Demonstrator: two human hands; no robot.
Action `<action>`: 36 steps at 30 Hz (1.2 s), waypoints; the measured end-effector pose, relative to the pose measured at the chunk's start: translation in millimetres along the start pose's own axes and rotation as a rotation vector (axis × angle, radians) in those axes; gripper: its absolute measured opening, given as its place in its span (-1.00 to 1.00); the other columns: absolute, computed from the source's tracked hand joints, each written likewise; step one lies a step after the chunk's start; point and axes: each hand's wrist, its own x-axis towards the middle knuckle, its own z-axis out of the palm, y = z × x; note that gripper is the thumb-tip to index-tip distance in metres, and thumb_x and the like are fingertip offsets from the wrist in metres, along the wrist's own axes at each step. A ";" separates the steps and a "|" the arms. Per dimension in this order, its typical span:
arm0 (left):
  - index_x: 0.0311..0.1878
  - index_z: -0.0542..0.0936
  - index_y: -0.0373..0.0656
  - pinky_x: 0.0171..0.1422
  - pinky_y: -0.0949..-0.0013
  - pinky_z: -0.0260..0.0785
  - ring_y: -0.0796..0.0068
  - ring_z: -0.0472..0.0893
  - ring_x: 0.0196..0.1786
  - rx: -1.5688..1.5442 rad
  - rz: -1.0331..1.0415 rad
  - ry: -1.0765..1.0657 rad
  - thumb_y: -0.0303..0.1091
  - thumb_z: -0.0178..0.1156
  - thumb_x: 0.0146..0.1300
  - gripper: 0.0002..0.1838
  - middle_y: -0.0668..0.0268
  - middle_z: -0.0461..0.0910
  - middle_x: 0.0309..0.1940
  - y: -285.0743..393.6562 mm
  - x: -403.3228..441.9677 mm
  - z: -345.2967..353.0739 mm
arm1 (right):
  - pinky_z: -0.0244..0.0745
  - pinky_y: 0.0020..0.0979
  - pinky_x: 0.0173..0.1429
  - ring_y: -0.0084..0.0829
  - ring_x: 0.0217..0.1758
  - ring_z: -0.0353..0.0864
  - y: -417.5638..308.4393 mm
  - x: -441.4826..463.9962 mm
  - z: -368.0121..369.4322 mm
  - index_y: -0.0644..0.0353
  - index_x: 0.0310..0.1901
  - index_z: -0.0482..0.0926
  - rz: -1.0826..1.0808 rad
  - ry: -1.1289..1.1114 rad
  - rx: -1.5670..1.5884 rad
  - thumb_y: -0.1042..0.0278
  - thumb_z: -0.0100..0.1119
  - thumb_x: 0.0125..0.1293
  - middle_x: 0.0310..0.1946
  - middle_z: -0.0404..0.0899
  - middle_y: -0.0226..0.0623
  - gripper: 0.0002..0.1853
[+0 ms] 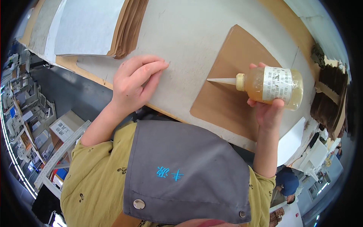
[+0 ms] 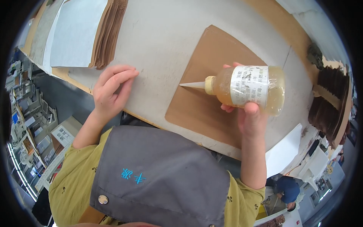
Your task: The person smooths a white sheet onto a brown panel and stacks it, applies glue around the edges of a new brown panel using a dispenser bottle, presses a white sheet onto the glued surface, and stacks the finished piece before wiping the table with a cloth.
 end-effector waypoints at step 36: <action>-0.06 0.70 -0.31 0.04 0.30 0.52 0.21 0.66 -0.07 0.248 -0.047 -0.067 -0.72 0.24 0.24 -0.77 0.14 0.67 -0.10 19.5 -4.5 7.3 | 0.58 -0.71 -0.25 -0.74 -0.27 0.62 -25.6 -44.2 -174.4 0.27 0.46 0.33 -0.268 0.429 -0.001 -0.64 0.37 -0.11 0.39 0.47 -0.03 0.27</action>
